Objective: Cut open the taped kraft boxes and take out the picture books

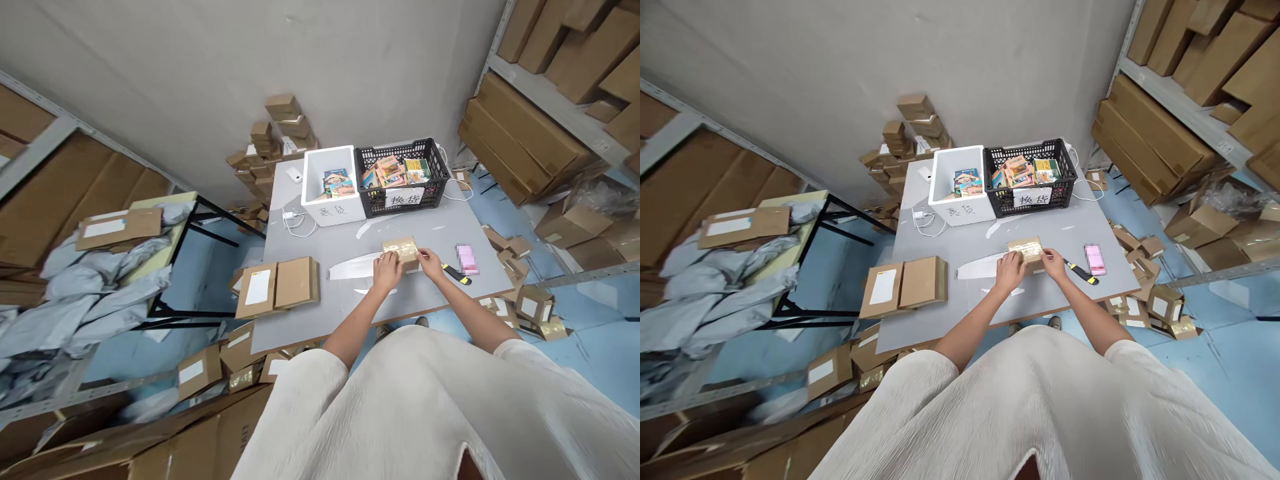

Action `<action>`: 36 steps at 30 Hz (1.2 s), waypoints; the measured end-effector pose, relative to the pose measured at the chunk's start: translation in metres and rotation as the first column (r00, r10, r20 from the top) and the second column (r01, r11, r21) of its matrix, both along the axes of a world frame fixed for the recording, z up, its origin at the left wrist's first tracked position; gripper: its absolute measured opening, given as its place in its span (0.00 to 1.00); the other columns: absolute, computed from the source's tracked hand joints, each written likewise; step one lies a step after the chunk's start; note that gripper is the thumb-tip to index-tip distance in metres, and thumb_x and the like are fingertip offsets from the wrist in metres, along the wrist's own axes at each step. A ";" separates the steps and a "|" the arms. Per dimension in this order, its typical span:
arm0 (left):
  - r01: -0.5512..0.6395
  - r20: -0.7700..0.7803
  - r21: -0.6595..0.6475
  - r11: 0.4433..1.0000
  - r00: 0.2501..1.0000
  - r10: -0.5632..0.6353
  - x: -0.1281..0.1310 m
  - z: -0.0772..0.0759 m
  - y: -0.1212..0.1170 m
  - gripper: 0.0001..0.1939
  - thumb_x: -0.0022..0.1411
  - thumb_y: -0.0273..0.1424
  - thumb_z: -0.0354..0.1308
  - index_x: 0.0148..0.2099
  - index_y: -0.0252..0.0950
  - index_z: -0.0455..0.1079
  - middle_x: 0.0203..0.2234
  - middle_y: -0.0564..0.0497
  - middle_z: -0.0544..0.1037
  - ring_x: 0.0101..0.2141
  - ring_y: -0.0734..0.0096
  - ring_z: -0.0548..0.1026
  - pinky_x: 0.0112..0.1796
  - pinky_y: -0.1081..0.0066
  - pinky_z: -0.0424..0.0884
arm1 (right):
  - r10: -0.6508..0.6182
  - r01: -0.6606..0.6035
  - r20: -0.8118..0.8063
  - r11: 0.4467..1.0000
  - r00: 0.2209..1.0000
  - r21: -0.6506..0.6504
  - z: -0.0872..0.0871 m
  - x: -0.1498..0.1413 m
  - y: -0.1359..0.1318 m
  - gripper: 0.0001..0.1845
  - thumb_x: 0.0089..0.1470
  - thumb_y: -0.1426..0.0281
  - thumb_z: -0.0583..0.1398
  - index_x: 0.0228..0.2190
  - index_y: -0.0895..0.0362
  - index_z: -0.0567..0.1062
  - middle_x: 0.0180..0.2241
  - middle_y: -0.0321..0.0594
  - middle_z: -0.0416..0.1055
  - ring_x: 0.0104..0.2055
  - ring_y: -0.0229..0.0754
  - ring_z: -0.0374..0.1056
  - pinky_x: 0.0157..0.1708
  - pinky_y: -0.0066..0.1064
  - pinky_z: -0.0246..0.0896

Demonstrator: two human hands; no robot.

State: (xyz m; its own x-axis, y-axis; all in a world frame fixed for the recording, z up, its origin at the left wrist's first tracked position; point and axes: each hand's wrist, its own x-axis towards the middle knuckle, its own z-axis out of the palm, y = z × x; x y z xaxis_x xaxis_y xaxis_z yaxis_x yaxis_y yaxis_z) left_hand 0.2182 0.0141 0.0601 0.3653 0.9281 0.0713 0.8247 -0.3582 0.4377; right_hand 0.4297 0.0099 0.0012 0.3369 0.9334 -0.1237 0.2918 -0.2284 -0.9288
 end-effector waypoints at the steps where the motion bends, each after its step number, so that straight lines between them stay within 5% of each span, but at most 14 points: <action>1: -0.036 -0.011 -0.008 0.999 0.999 0.036 -0.002 0.002 -0.001 0.22 0.78 0.42 0.51 0.68 0.42 0.69 0.60 0.38 0.77 0.62 0.46 0.72 0.61 0.52 0.64 | 0.016 -0.016 -0.001 1.000 1.000 -0.009 -0.001 -0.002 0.001 0.26 0.60 0.47 0.60 0.45 0.53 0.82 0.50 0.49 0.83 0.51 0.55 0.78 0.57 0.49 0.73; 4: -0.172 -0.033 -0.058 0.983 0.985 0.170 -0.016 0.006 0.003 0.30 0.77 0.50 0.52 0.71 0.40 0.66 0.60 0.35 0.76 0.62 0.43 0.72 0.61 0.51 0.64 | 0.073 -0.072 0.014 0.996 0.997 -0.046 -0.006 -0.011 0.006 0.26 0.65 0.48 0.54 0.43 0.52 0.83 0.49 0.46 0.83 0.52 0.54 0.77 0.60 0.49 0.71; 8: -0.357 -0.025 -0.262 0.896 0.931 0.364 -0.057 0.001 0.013 0.37 0.74 0.58 0.51 0.73 0.38 0.64 0.62 0.33 0.75 0.59 0.42 0.76 0.58 0.53 0.68 | 0.129 -0.118 0.089 0.986 0.988 -0.119 -0.015 -0.025 0.013 0.18 0.60 0.55 0.61 0.43 0.50 0.84 0.53 0.45 0.82 0.55 0.52 0.76 0.62 0.46 0.69; 10: -0.408 0.003 -0.347 0.845 0.900 0.436 -0.083 -0.008 0.015 0.33 0.76 0.55 0.49 0.70 0.39 0.66 0.61 0.35 0.76 0.59 0.44 0.76 0.57 0.54 0.70 | 0.141 -0.117 0.125 0.976 0.982 -0.183 -0.019 -0.035 0.013 0.16 0.58 0.58 0.63 0.44 0.51 0.83 0.56 0.46 0.80 0.58 0.53 0.75 0.64 0.47 0.67; 17: -0.431 0.229 -0.304 0.849 0.832 0.505 -0.143 -0.052 0.009 0.24 0.73 0.35 0.54 0.67 0.38 0.71 0.53 0.37 0.81 0.57 0.49 0.78 0.59 0.55 0.73 | 0.242 -0.240 -0.019 0.947 0.970 -0.215 -0.020 -0.083 0.007 0.22 0.57 0.59 0.65 0.52 0.52 0.78 0.61 0.47 0.78 0.54 0.49 0.78 0.61 0.47 0.71; 22: -0.413 0.318 -0.330 0.849 0.798 0.512 -0.134 -0.070 0.005 0.23 0.72 0.36 0.57 0.66 0.38 0.73 0.52 0.38 0.82 0.53 0.51 0.80 0.57 0.56 0.75 | 0.180 -0.175 0.023 0.973 0.983 -0.150 -0.009 -0.087 0.001 0.21 0.55 0.60 0.65 0.50 0.50 0.78 0.57 0.44 0.80 0.51 0.51 0.78 0.59 0.50 0.74; 31: -0.259 0.359 -0.446 0.857 0.825 0.436 -0.078 -0.086 -0.007 0.27 0.69 0.33 0.61 0.68 0.35 0.69 0.56 0.37 0.80 0.50 0.56 0.81 0.54 0.58 0.77 | 0.160 -0.137 0.158 0.979 0.974 -0.148 -0.005 -0.023 -0.036 0.22 0.56 0.61 0.64 0.51 0.51 0.79 0.60 0.47 0.76 0.53 0.51 0.76 0.61 0.50 0.72; 36: -0.248 0.230 -0.201 0.948 0.928 0.292 -0.078 -0.073 -0.014 0.26 0.68 0.28 0.59 0.67 0.40 0.70 0.63 0.37 0.73 0.63 0.48 0.72 0.62 0.51 0.71 | 0.176 -0.168 0.060 0.978 0.983 -0.122 -0.013 -0.005 -0.043 0.20 0.59 0.61 0.63 0.52 0.51 0.80 0.60 0.45 0.78 0.52 0.49 0.78 0.59 0.47 0.73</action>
